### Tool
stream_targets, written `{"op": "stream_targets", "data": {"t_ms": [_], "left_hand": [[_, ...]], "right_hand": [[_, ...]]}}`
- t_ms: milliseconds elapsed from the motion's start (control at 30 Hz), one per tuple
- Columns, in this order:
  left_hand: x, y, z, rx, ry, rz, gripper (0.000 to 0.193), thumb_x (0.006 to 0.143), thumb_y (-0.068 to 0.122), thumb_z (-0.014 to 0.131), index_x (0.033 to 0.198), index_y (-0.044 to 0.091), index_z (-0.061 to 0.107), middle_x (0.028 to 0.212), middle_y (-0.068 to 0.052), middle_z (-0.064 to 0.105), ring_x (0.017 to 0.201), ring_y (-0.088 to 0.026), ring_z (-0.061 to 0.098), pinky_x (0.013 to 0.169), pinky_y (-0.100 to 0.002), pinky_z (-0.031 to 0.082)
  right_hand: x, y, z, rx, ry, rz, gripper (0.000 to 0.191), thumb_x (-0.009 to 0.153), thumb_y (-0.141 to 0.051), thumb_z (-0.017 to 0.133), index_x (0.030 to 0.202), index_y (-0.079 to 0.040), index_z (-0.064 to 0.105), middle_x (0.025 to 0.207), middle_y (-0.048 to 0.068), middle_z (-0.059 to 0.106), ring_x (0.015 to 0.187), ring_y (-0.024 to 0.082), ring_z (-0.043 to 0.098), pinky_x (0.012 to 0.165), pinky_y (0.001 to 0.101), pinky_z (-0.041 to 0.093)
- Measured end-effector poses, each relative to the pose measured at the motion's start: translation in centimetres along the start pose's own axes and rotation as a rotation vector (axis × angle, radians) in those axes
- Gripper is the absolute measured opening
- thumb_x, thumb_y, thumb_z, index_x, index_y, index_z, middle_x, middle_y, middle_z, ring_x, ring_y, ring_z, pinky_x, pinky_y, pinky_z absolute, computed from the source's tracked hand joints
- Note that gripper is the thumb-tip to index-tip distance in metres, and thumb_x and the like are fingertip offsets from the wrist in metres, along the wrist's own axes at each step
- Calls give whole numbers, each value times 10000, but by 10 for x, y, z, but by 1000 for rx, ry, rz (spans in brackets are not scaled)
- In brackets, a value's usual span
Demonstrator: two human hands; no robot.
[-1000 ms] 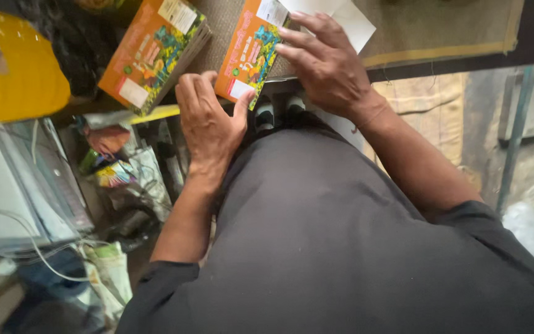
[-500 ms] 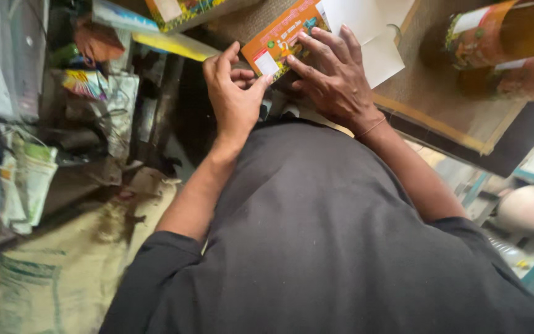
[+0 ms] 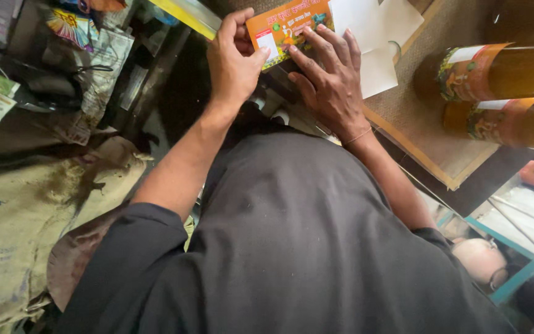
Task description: The person separates printed labels from a sheet and wraps each label around the neck of a plastic bottle filled with yellow liquid. The person smooths the label in place and sets the bottle down, repeating the process for several bottles.
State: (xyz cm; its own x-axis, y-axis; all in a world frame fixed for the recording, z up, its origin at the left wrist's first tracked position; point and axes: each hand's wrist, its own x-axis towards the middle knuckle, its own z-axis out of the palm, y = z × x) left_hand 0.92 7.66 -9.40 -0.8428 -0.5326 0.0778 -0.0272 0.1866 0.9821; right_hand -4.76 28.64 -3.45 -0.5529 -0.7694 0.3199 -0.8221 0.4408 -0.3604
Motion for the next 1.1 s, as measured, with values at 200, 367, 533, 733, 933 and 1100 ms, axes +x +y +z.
{"op": "stream_targets", "data": {"t_ms": [200,367,533,733,933,1100], "left_hand": [[-1,8,-5,207,-9,245,541,780,-89,827,1263,43,623,1094,-81,650,851,-138,713,734,-256,612],[-3,13,-2,260,-12,274,501,784,-90,827,1223,53,633,1087,-65,637,833,-148,715,736,-261,607],[-10,20,1,291,-24,262,507,782,-95,819,1230,54,633,1086,-76,601,835,-161,700,729,-270,607],[-14,39,2,338,-25,301,513,808,-88,820,1261,58,630,1125,-80,573,839,-173,671,761,-287,598],[-20,54,3,581,137,583,513,657,-13,869,1101,61,622,1070,-84,556,962,-295,625,841,-391,528],[-15,49,-1,234,-37,372,382,871,3,871,1196,48,674,1095,-51,645,921,-184,685,838,-314,583]], "right_hand": [[-8,2,-1,3,16,5,396,1052,-253,773,1429,-169,684,1565,92,525,1485,326,424,1274,560,203],[-12,3,-4,12,34,2,399,1054,-260,776,1432,-168,687,1559,95,525,1475,327,426,1268,560,204],[-15,3,-5,1,36,4,397,1045,-257,776,1421,-162,691,1556,92,530,1476,323,430,1270,555,202],[-15,3,-5,-6,46,-2,393,1054,-265,775,1425,-163,693,1554,96,529,1474,322,430,1269,553,202],[-16,3,-6,0,54,-5,393,1051,-266,775,1424,-172,697,1553,93,533,1473,321,430,1267,552,206],[-18,2,-6,3,44,3,395,1053,-267,778,1427,-170,699,1555,91,532,1477,324,428,1271,555,203]]}}
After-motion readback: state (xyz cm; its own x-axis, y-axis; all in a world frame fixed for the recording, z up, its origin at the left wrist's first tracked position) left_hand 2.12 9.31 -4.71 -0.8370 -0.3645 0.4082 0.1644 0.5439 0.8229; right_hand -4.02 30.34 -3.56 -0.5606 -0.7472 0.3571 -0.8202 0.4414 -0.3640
